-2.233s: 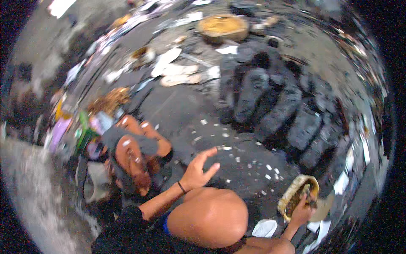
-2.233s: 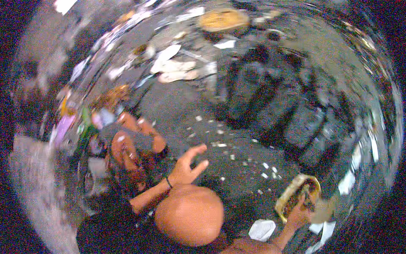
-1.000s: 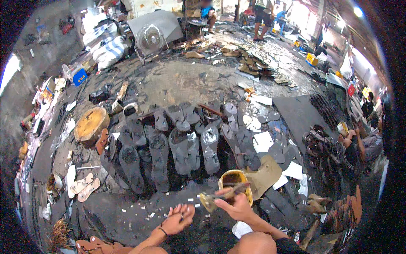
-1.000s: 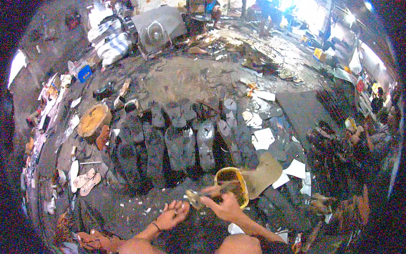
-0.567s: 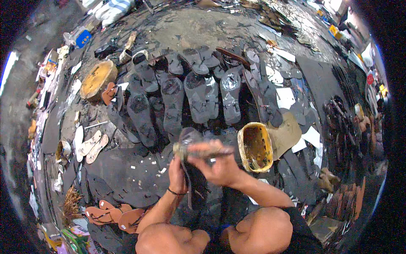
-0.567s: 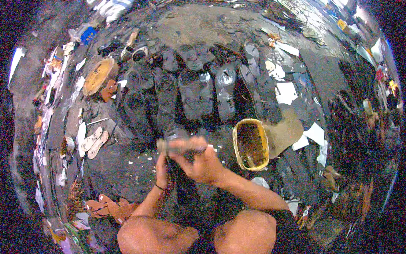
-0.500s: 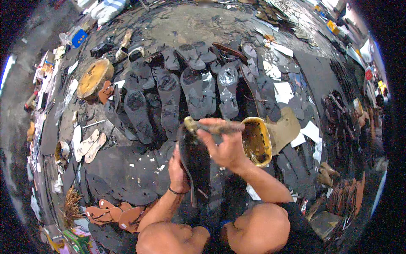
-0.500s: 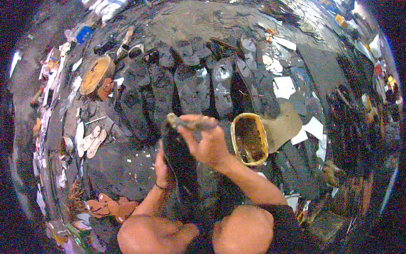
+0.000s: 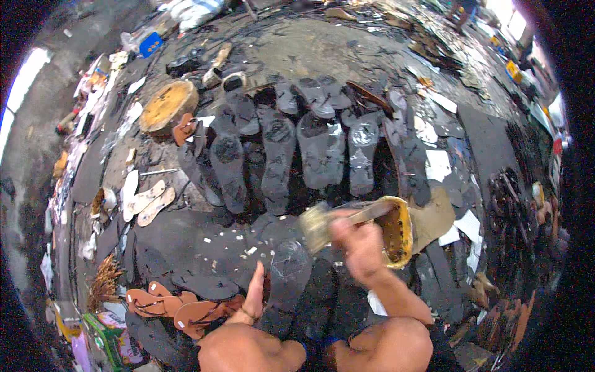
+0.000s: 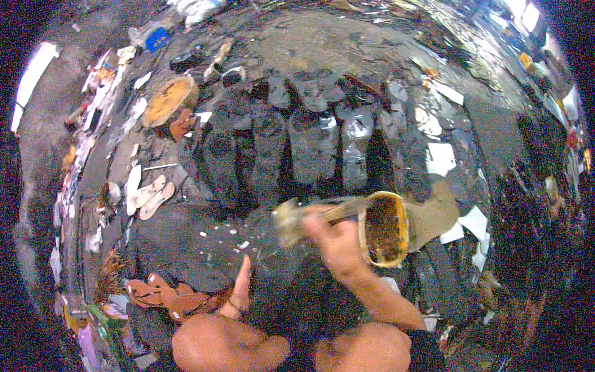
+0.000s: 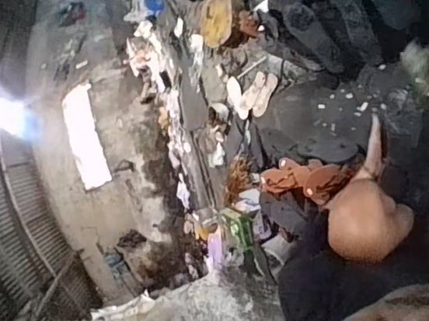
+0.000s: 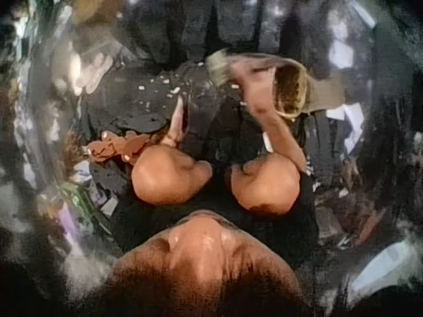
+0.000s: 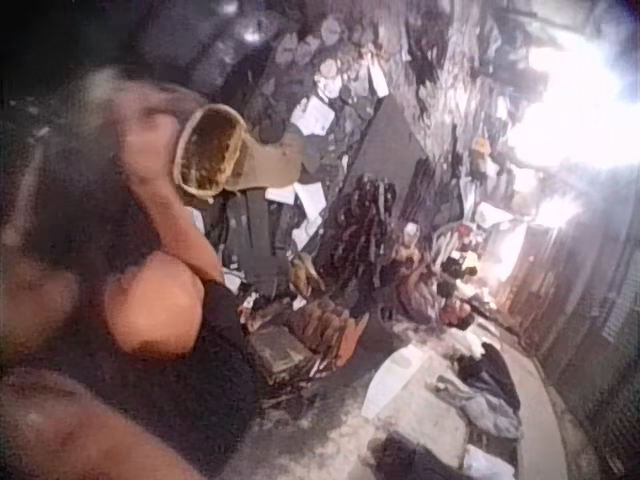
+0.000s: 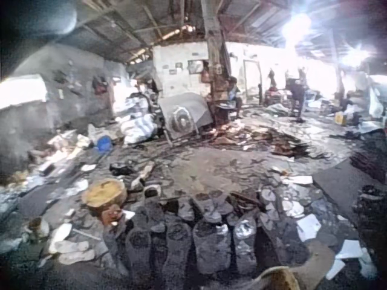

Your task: The person applies glue to the soles of black sandals using a brush, dipping the brush into a yellow container and spreading the adhesive across each sole. The person handles multiple sandals one at a time, placing each treated sandal back into a pile.

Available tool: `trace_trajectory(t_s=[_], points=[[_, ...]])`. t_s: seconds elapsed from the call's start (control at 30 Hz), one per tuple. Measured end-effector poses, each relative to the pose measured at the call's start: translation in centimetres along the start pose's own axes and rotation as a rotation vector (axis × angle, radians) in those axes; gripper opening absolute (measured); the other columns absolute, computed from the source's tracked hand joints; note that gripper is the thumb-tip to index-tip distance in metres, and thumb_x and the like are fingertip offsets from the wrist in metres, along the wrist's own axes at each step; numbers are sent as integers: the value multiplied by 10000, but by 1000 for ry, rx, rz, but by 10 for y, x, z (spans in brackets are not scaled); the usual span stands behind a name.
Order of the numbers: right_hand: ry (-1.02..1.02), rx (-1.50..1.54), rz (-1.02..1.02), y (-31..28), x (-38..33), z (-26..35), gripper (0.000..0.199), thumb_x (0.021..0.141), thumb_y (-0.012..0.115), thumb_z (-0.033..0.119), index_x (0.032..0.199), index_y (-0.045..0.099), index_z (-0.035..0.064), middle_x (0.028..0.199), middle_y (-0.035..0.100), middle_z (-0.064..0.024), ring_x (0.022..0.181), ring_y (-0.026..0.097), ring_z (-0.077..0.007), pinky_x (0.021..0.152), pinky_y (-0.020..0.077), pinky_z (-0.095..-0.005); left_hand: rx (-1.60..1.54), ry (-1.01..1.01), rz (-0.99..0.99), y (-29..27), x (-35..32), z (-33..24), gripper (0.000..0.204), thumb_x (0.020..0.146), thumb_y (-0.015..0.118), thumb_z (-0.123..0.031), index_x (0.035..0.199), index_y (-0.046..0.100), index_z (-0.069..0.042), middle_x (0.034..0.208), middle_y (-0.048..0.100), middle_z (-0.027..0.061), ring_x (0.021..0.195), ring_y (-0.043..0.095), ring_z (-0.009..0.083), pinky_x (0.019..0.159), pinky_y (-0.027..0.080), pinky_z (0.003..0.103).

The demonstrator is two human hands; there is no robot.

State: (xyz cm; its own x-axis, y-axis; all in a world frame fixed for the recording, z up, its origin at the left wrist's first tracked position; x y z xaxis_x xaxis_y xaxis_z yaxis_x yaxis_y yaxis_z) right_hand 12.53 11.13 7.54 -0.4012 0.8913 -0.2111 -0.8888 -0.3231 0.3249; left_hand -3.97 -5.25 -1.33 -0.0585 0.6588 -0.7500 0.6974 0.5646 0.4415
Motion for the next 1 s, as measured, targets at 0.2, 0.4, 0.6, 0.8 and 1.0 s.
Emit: trace_trajectory(t_s=[0.2, 0.4, 0.6, 0.8, 1.0], points=[[50, -86, 75, -5, 14, -18, 244, 964, 676, 180, 1140, 687, 12, 1021, 721, -64, 917, 665, -136, 849, 526, -292, -325, -110, 470, -5, -22, 17, 863, 959, 319, -723, 1494, 393, -50, 1435, 528, 155, 1245, 582, 274, 1063, 467, 433], [-727, -720, 177, 59, -9, 7, 264, 874, 747, 276, 1004, 719, 48, 956, 735, -128, 874, 704, -274, 800, 533, -378, -228, 278, 166, 47, 31, -87, 734, 923, 422, -739, 1163, 617, -74, 1002, 688, 63, 873, 681, 192, 786, 567, 347], [-343, -437, 138, 51, 11, 29, 186, 911, 726, 158, 1046, 707, 30, 947, 730, -61, 872, 673, -179, 808, 532, -333, -344, 293, 86, 76, 37, -99, 740, 895, 497, -736, 1163, 615, -56, 1015, 684, 66, 842, 678, 191, 682, 573, 362], [-106, -204, -4, 42, 19, 26, 210, 913, 697, 206, 1031, 723, 34, 1010, 741, -125, 950, 694, -194, 909, 517, -374, -369, 279, 261, 81, 53, -90, 933, 809, 457, -856, 1115, 652, 3, 1030, 713, 129, 845, 705, 220, 774, 594, 345], [-269, -657, -69, 23, 21, 4, 201, 887, 730, 240, 979, 728, 61, 915, 747, -110, 827, 718, -255, 774, 553, -348, -314, 344, 131, 61, 46, -110, 819, 816, 465, -843, 968, 675, -66, 841, 706, 59, 712, 687, 212, 639, 588, 361]])
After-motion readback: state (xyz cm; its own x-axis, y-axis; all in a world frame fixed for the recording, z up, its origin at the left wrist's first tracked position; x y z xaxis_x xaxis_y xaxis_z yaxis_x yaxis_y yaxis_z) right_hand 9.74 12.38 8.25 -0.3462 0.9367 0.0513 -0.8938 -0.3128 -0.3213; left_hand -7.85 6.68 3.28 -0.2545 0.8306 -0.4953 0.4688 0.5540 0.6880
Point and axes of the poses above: each hand's wrist, its own x-axis towards the middle knuckle, its own y-axis out of the palm, z = x × y, the point moved 6 cm from there along x, towards the middle knuckle
